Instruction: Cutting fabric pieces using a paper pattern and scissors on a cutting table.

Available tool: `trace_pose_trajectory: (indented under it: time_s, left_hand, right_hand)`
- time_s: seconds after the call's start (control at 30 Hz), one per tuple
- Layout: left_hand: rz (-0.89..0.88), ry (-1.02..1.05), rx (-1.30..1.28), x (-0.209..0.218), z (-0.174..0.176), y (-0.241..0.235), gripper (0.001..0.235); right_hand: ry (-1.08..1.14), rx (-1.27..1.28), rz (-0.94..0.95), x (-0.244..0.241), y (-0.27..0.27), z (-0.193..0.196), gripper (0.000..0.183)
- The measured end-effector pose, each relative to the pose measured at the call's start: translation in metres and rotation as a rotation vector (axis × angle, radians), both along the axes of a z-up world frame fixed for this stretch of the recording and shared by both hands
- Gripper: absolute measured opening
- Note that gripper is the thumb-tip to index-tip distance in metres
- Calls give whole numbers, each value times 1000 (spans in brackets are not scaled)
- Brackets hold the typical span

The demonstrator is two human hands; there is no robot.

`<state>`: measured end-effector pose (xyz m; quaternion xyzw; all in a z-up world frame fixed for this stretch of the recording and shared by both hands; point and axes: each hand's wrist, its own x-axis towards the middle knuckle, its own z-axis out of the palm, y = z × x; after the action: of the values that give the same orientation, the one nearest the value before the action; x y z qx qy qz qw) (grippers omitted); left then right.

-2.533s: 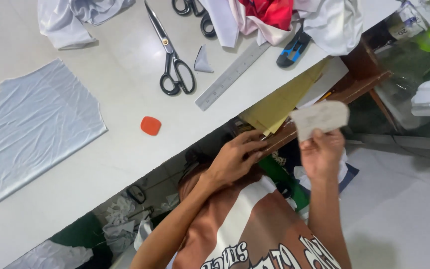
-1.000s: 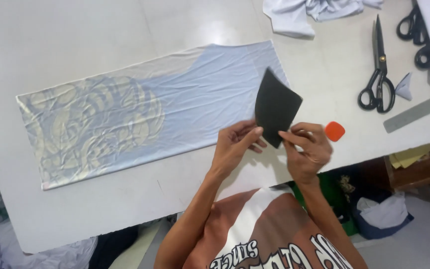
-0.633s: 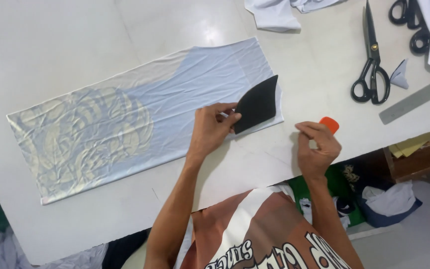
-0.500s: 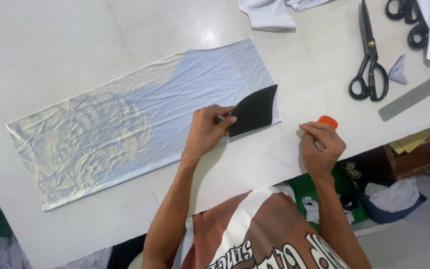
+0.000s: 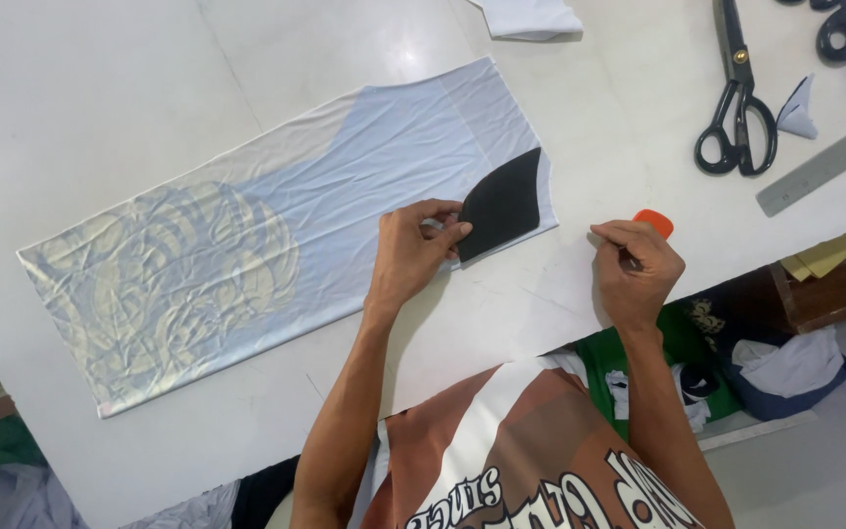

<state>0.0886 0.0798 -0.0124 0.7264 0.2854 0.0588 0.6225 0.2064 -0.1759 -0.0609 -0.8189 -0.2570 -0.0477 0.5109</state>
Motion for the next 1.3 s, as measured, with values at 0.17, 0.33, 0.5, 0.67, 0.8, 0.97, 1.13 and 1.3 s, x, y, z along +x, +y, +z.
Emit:
trace_pose_trajectory:
  time_s: [0.17,0.33,0.5,0.67,0.8,0.97,1.13,1.3]
  left_hand:
    - [1,18,-50,-4,-3,-3,34]
    - [39,12,-130,-4,-4,-6,33]
    - [46,3,-153,-3,1,-9,34]
    - [67,-27,-154,-1,-1,-10,33]
    - [71,-41,-208,-3,2,-11,33]
    - [116,-132,-333,-5,17,-11,34]
    - [297,-238,-502,-4,8,-31,29]
    - [404,-279,-629,-10,-4,-55,26]
  right_hand:
    - [13,-28,10,1,0,1,25]
    - [24,-29,7,0,1,1,24]
    - [19,-45,14,1,0,1,25]
    - [34,-30,3,1,-1,-1,25]
    - [28,-18,0,0,1,11,25]
    - [184,33,41,1,22,55,16]
    - [563,88,175,-12,45,58,20]
    - [709,48,254,-31,62,48,31]
